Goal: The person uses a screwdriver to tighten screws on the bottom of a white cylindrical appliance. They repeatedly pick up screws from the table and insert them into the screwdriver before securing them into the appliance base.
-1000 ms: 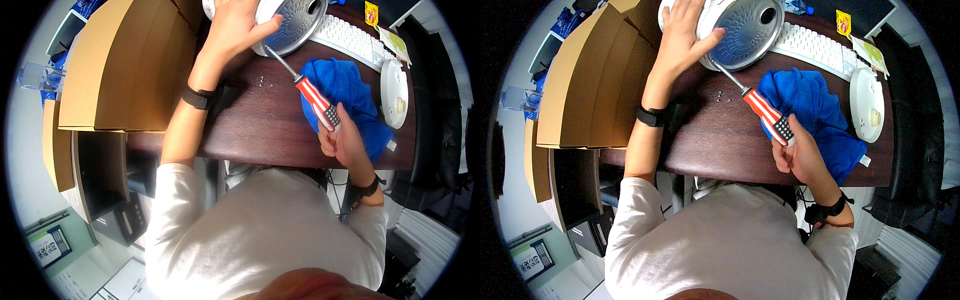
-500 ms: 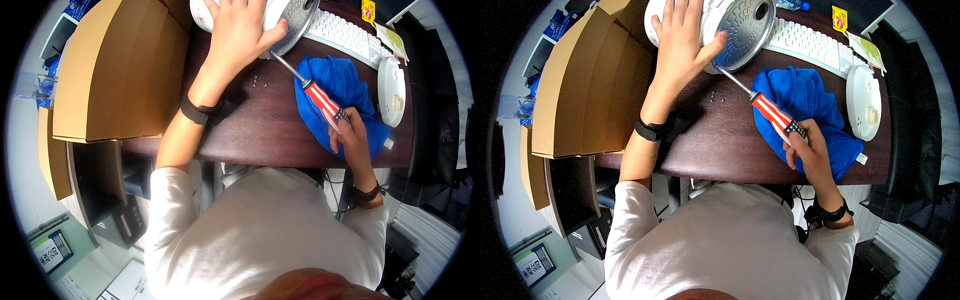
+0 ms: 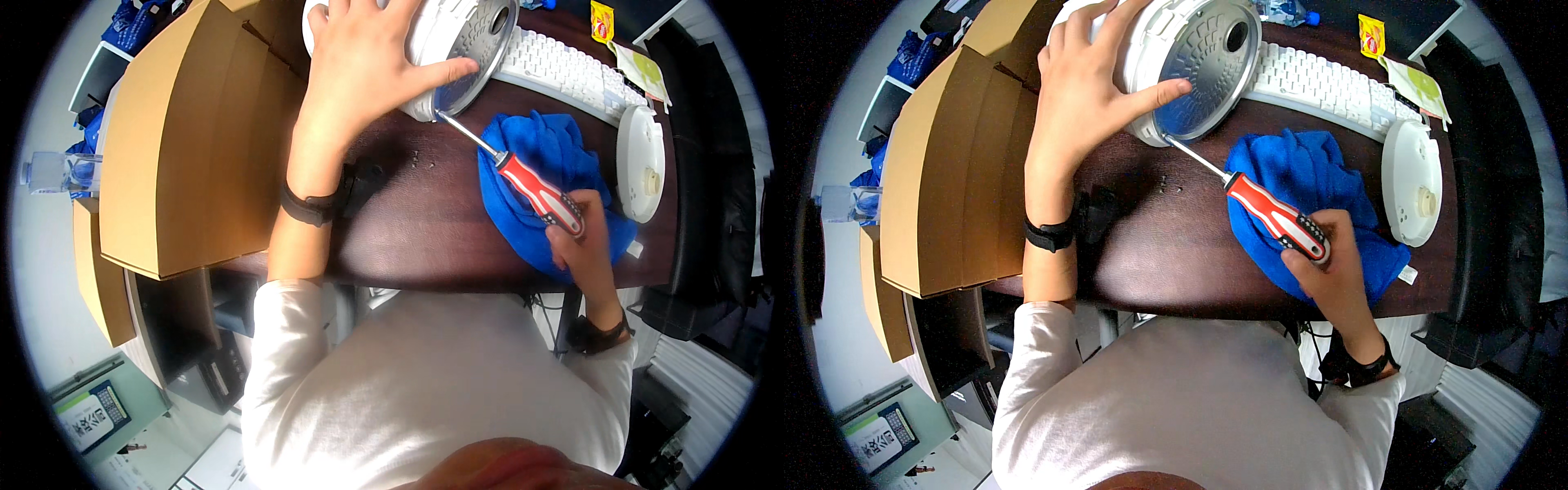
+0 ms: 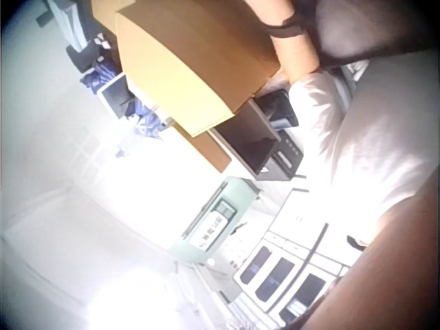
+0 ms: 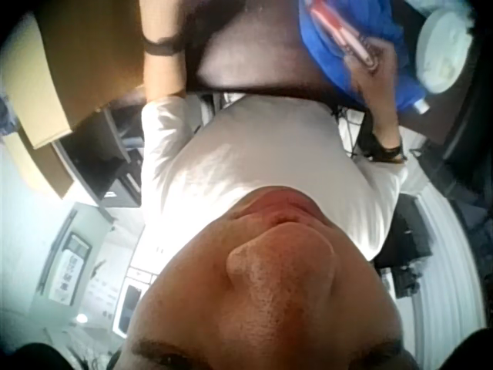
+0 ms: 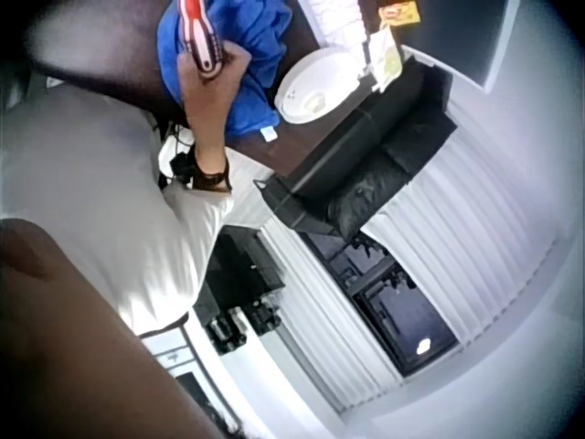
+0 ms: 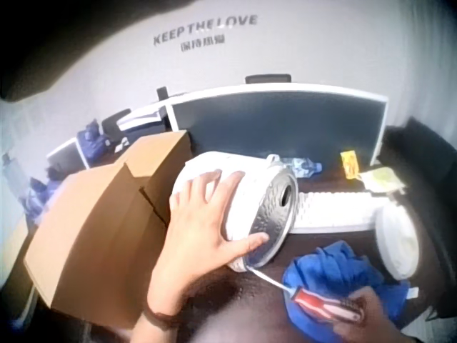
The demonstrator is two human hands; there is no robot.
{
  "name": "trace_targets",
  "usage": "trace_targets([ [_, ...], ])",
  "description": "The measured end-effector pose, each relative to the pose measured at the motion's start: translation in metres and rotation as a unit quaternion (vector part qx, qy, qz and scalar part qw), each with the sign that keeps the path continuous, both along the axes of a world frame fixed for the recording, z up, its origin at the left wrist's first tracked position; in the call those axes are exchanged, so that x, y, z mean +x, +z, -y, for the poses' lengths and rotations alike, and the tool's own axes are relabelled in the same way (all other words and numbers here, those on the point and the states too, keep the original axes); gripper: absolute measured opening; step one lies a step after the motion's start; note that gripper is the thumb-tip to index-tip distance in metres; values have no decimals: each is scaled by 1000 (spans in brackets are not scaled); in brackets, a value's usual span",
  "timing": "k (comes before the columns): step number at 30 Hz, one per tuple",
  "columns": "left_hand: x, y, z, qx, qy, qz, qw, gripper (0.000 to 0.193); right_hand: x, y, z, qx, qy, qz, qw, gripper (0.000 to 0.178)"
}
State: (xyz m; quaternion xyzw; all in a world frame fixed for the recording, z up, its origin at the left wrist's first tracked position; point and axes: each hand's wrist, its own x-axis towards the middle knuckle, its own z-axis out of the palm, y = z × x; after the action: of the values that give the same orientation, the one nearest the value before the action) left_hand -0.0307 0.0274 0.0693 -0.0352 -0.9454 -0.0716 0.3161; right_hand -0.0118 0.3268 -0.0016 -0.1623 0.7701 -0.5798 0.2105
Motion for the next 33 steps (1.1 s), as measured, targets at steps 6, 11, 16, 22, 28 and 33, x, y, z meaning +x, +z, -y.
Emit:
trace_targets([
  [6,-16,-14,10,42,-30,-54,997,78,0,-4,-5,18,-14,-41,999,24],
  [11,-21,-21,11,18,-36,-77,996,77,3,-11,-3,35,-15,-5,999,26],
  [16,-22,-24,10,19,-22,-75,997,76,-6,-15,0,89,-3,-162,983,34],
  [22,-16,-26,-10,21,8,-79,997,73,-21,1,-13,161,20,-224,961,36],
  [28,-13,-28,-37,-10,83,-86,993,72,-34,2,-32,153,26,-214,964,33],
  [33,-10,-25,-37,15,64,-89,994,73,-46,-9,-36,146,69,-210,964,38],
])
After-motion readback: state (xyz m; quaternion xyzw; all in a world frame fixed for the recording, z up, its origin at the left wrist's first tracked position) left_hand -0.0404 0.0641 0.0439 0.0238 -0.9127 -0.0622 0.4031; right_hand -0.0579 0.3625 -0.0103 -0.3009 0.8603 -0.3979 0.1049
